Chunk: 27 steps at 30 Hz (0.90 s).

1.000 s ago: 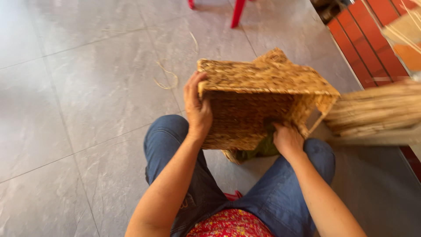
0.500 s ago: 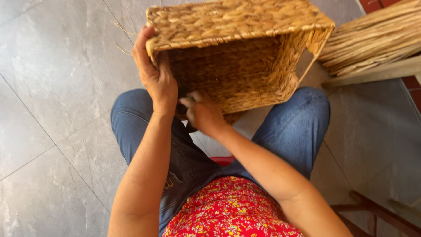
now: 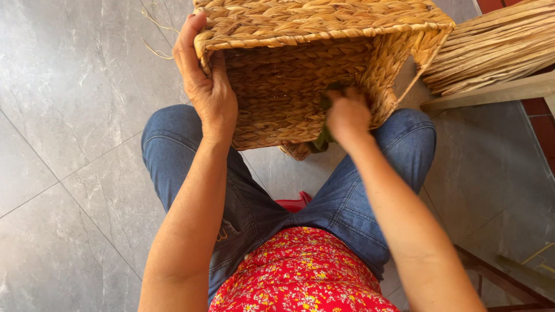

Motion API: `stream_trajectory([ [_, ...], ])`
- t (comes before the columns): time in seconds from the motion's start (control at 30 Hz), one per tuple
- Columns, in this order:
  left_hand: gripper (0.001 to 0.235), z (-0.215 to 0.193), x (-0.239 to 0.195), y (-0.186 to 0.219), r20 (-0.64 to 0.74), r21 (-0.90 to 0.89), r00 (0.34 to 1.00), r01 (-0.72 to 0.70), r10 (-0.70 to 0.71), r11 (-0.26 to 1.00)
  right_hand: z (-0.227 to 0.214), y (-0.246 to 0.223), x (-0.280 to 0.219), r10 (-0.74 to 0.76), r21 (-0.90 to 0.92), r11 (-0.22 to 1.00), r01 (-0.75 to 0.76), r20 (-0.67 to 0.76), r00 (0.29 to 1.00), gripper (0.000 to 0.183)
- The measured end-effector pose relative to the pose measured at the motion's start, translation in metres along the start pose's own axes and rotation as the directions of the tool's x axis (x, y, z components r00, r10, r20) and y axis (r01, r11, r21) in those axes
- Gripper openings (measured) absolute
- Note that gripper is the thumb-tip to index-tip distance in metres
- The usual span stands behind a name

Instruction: The person wipes the exterior and interior surfaces of a woven basket using a green cloth. They briefly use scissors to trim a loose strand before continuing to wipe the basket's sides and bottom.

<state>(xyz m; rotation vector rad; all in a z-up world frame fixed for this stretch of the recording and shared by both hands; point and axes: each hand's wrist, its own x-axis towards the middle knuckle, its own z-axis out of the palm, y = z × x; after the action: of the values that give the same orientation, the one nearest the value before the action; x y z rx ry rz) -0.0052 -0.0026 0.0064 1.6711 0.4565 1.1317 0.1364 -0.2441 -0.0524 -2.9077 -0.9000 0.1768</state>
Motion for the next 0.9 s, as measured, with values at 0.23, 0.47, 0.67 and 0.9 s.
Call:
stream_trajectory([
  [0.23, 0.042, 0.001, -0.001, -0.007, 0.021, -0.126, 1.000, -0.002, 0.005, 0.992, 0.017, -0.124, -0.021, -0.226, 0.348, 0.923, 0.165, 0.143, 0.963, 0.041],
  [0.47, 0.043, -0.002, -0.003, -0.007, 0.019, -0.103, 1.000, -0.001, 0.003, 0.995, 0.003, -0.087, -0.003, -0.214, 0.260, 0.956, 0.137, 0.294, 0.932, 0.054],
  [0.67, 0.048, -0.002, -0.001, -0.004, 0.007, -0.060, 0.999, -0.034, 0.035, 0.998, -0.021, 0.015, 0.014, 0.060, -0.100, 0.994, -0.034, 0.267, 0.962, 0.058],
  [0.9, 0.047, 0.003, 0.000, -0.006, -0.019, -0.018, 1.000, 0.011, -0.011, 1.000, 0.005, 0.000, 0.001, -0.057, 0.046, 0.998, 0.053, 0.098, 0.994, 0.050],
])
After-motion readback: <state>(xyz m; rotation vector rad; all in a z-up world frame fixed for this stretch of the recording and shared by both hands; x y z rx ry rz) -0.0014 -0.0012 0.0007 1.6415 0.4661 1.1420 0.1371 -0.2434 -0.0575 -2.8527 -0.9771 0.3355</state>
